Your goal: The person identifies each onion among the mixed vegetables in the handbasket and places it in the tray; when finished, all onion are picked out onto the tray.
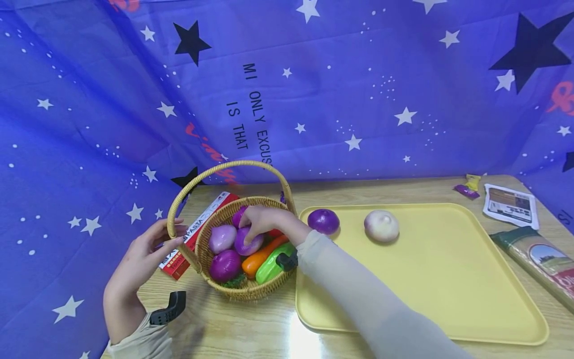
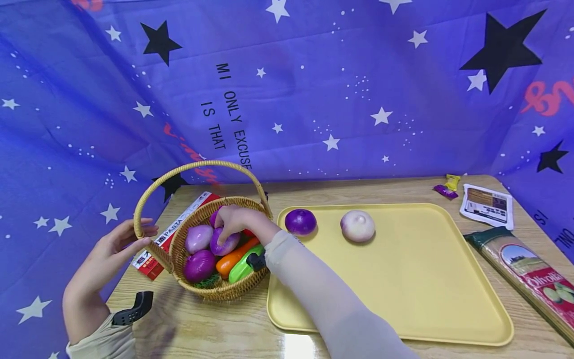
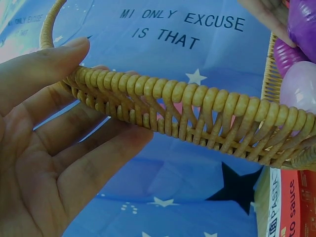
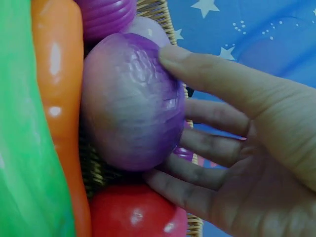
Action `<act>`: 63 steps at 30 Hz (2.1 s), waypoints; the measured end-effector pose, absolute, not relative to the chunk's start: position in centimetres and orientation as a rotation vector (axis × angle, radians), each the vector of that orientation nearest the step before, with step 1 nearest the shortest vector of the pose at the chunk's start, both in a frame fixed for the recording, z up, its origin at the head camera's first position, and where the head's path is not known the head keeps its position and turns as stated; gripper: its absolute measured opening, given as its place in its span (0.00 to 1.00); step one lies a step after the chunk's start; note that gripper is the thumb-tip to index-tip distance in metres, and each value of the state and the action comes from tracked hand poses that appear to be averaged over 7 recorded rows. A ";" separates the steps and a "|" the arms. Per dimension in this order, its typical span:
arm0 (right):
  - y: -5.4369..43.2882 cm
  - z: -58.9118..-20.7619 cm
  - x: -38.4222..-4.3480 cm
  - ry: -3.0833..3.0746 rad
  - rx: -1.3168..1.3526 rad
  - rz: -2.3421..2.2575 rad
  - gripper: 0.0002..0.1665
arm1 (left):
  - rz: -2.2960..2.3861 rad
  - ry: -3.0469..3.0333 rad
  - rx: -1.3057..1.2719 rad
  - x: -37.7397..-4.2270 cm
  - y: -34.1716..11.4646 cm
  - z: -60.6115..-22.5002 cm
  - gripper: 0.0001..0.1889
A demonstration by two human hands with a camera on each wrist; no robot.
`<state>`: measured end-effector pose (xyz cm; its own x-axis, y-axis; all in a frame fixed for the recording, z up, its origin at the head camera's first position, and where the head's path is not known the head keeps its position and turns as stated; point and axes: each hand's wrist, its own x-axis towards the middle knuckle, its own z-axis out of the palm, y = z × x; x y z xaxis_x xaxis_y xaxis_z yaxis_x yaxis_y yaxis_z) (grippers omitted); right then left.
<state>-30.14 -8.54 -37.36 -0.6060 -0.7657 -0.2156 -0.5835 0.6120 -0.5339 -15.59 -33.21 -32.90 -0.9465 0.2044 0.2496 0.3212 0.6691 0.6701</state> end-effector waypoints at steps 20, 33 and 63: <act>-7.7 -37.5 -29.9 2.315 -1.087 -0.628 0.35 | -1.104 -2.757 -0.399 -15.3 -33.0 -32.7 0.18; -7.6 -37.9 -30.0 2.290 -1.082 -0.600 0.39 | -1.107 -2.747 -0.414 -15.4 -33.0 -32.8 0.18; -5.8 -35.0 -30.1 2.329 -1.164 -0.652 0.42 | -1.098 -2.739 -0.433 -15.5 -33.1 -32.8 0.18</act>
<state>-30.14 -5.79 -35.03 -0.5404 -0.8211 -0.1838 -0.6063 0.5314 -0.5917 -15.47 -33.07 -32.80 -0.9455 0.2069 0.2514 0.3232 0.6890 0.6487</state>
